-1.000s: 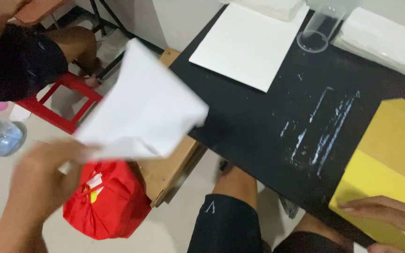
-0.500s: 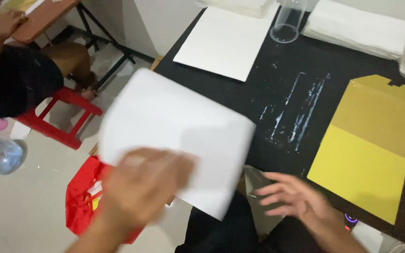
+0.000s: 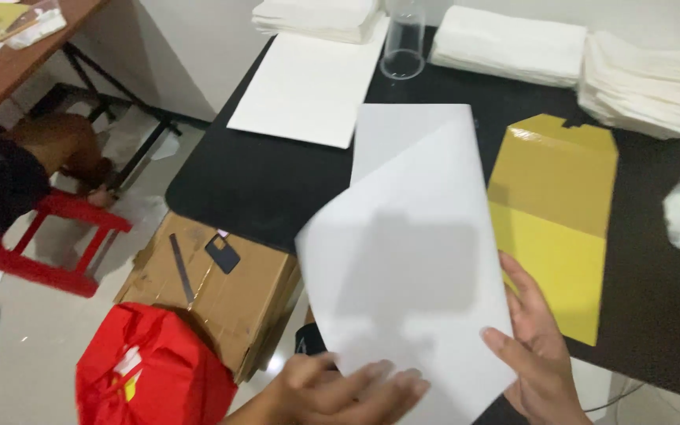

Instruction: Manually assembling paper bags by folding paper sheets and applying glue with a brush.

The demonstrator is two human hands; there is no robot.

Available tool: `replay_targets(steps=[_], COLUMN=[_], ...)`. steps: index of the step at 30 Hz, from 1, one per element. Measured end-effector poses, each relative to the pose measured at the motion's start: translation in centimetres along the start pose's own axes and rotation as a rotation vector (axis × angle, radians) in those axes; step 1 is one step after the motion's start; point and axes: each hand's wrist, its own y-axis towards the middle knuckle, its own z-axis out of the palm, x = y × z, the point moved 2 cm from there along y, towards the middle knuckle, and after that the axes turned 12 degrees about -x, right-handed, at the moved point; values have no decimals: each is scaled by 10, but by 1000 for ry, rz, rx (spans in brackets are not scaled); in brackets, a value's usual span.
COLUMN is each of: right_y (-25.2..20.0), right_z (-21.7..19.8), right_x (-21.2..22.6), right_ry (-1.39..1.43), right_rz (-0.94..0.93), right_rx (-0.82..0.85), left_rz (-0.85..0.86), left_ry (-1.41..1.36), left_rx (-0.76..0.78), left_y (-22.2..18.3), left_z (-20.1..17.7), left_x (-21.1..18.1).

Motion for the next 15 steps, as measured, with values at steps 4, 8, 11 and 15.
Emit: replay_targets(steps=[4,8,11,15], right_y=[16,37,33,13], right_z=[-58,-65,-55,-26], right_x=[-21,-18,-30,-40], right_ry=[140,1150,319,488], right_rz=[-159,35,427,460], right_rx=[-166,557,-463,586], left_rz=[-419,-680,-709,-778], left_ry=[-27,-677,-1286,-1444], left_rx=[-698,-819,-797,-680], left_y=[7,24,31,47], left_z=[65,92,101,97], left_x=[16,14,16,16])
